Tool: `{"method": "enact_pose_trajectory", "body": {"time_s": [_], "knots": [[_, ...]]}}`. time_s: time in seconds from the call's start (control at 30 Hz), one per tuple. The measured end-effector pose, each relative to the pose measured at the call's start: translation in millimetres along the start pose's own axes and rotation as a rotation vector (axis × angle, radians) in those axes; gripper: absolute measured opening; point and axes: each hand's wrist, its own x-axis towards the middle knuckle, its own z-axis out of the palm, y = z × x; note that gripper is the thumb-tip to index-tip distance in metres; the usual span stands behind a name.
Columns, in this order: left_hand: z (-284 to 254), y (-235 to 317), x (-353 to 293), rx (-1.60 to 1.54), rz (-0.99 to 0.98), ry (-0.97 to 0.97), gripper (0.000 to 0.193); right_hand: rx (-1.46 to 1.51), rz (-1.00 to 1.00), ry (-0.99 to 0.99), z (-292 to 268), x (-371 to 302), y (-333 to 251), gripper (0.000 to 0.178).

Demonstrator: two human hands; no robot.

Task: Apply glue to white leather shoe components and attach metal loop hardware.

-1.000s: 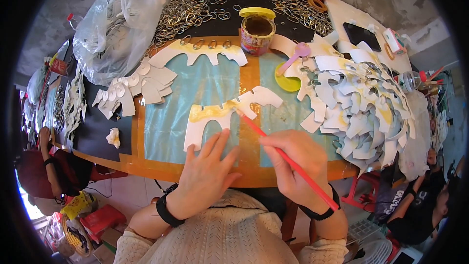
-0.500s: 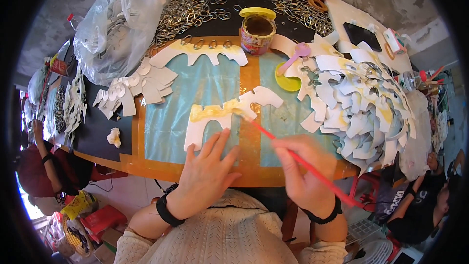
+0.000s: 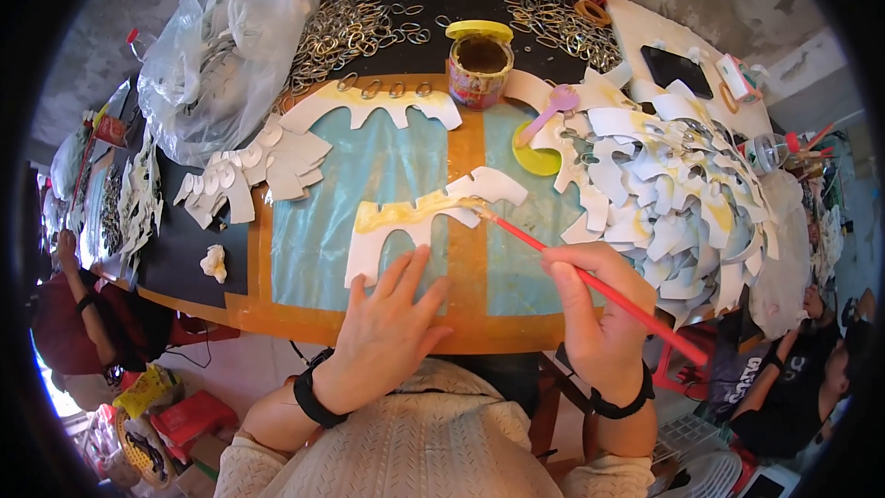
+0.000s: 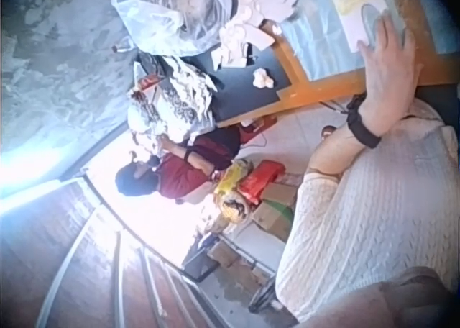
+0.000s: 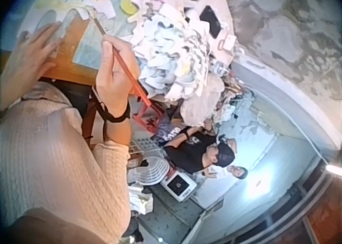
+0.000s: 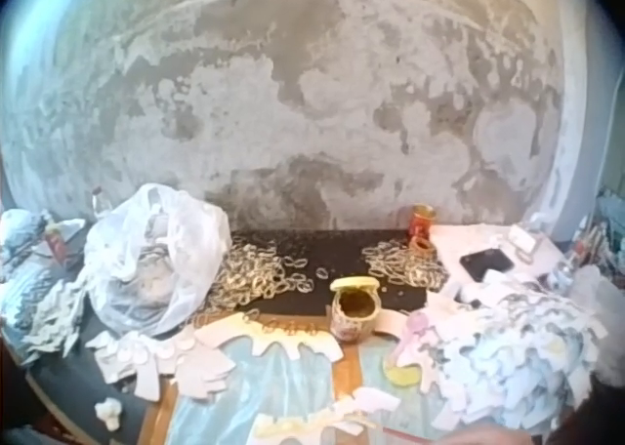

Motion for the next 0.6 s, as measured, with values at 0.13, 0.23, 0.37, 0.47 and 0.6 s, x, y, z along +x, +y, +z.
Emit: {"method": "enact_pose_trajectory", "body": {"time_s": [0.13,0.23,0.37,0.47,0.6], "knots": [[-1.7,0.1,-1.7,-0.007,-0.004,0.009,0.051,0.173,-0.075,0.135,-18.9,9.1,-10.5,0.012],[0.0,-2.0,-2.9,-0.013,0.002,0.015,0.049,0.124,-0.150,0.192,-25.8,26.5,-11.5,0.014],[-0.3,-1.6,-3.9,-0.017,0.023,0.043,0.049,0.117,-0.156,0.204,-21.4,63.0,-13.4,0.015],[1.5,-2.8,-4.2,-0.009,0.021,0.052,0.049,0.081,-0.179,0.167,-7.5,95.1,-7.7,0.016],[1.7,-3.5,-4.8,0.010,0.030,0.053,0.050,0.034,-0.176,0.084,9.8,132.7,4.5,0.017]]}}
